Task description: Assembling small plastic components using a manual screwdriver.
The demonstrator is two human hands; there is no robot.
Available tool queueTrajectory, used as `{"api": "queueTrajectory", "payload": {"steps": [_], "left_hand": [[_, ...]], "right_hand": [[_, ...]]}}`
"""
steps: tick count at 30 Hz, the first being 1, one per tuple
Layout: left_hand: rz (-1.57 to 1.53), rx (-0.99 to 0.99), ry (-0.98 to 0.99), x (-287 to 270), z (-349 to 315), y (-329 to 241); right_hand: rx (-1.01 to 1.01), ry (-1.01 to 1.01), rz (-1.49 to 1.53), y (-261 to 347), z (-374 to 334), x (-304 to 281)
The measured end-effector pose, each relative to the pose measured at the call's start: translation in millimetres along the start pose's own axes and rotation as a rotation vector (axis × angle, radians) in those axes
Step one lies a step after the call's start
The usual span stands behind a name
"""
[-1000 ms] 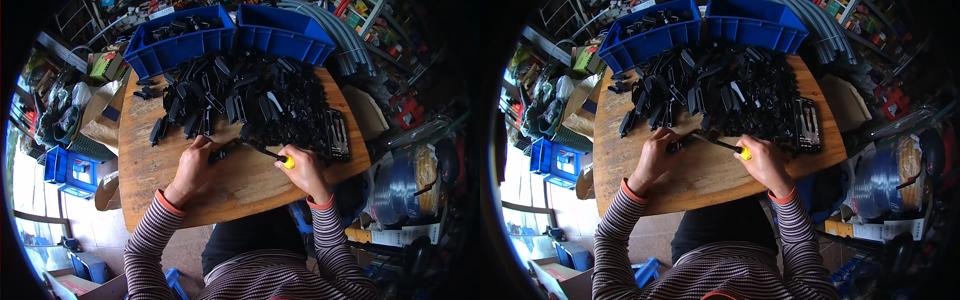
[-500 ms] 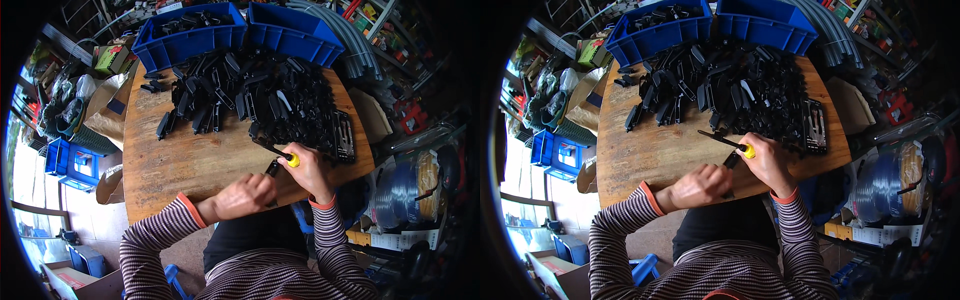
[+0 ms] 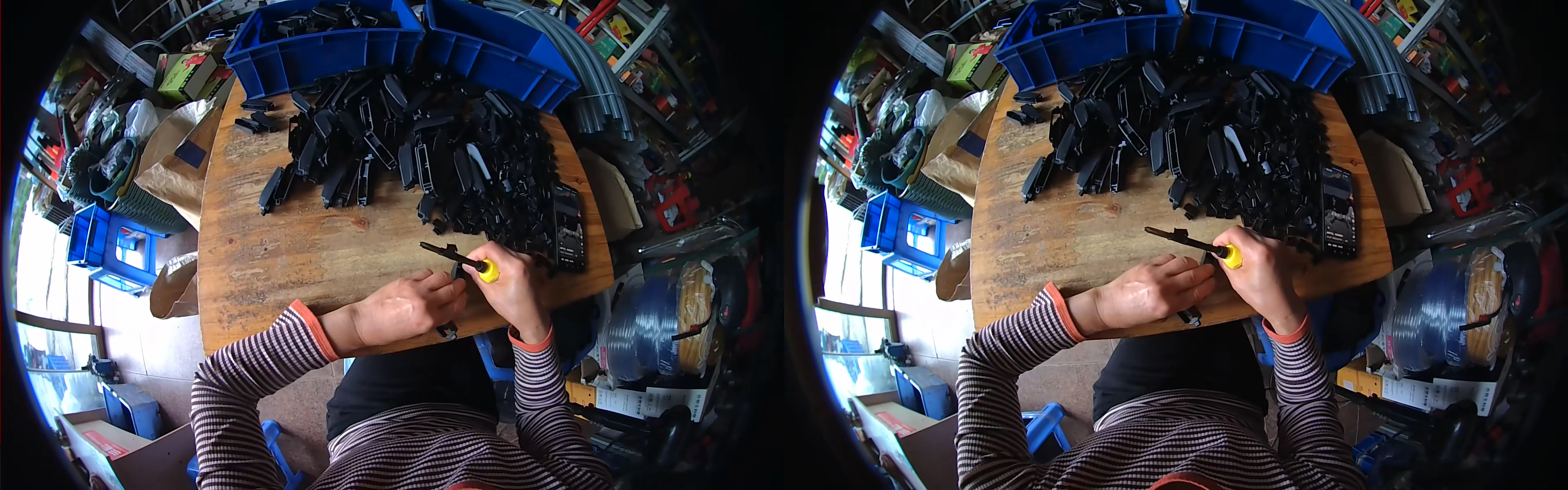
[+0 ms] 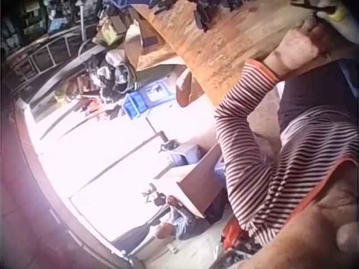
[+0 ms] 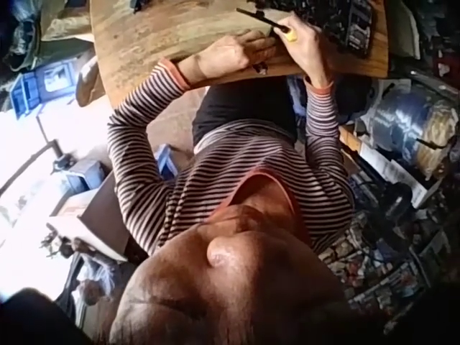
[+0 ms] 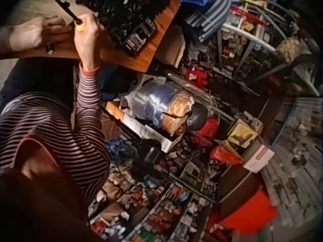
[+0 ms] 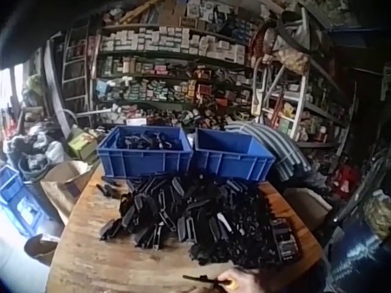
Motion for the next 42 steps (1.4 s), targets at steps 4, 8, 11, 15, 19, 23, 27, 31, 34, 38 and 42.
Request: {"api": "queueTrajectory", "payload": {"steps": [4,8,11,15,19,23,27,31,34,38,42], "left_hand": [[-0.001,-0.044,-0.058,-4.1,3.4,-6.1],[0.033,-0.056,0.016,6.4,5.4,-17.6],[0.046,-0.065,-0.010,5.4,6.6,-18.8],[0.096,-0.056,-0.064,2.6,7.0,-19.4],[0.127,-0.045,-0.082,-0.8,7.7,-18.4],[0.102,-0.036,-0.043,2.6,8.5,-18.3],[0.085,-0.003,-0.034,-0.1,13.1,-14.2],[-0.053,-0.036,0.043,7.7,18.5,-5.6],[-0.087,-0.115,0.097,12.1,14.2,10.8],[-0.160,-0.440,0.022,-0.8,-11.6,62.8],[-0.021,-0.699,-0.287,-25.8,-36.9,130.6]], "right_hand": [[-0.081,0.013,-0.043,2.6,-0.4,2.7],[-0.128,0.097,-0.200,17.0,-1.1,6.9],[-0.144,0.199,-0.229,25.4,3.5,10.9],[-0.115,0.330,-0.039,15.0,15.0,6.9],[-0.048,-0.074,0.367,20.2,29.7,-33.2],[0.056,-0.106,0.664,-3.7,29.9,18.3],[0.059,-0.292,0.715,-6.2,31.7,-15.0],[0.149,-0.389,0.429,-17.0,20.7,-60.3],[0.035,-0.083,-0.137,-33.5,10.1,-43.2],[0.135,-0.012,-0.299,-42.3,-5.1,-35.9],[0.078,-0.036,-0.242,-30.3,-6.9,-33.8]]}}
Point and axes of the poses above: each hand's wrist, its own z-axis towards the middle knuckle, its own x-axis out of the palm, y = z × x, the point moved 7 cm from there along z, towards the middle knuckle, and after that the axes turned 9 degrees about z, right-handed, at the moved point
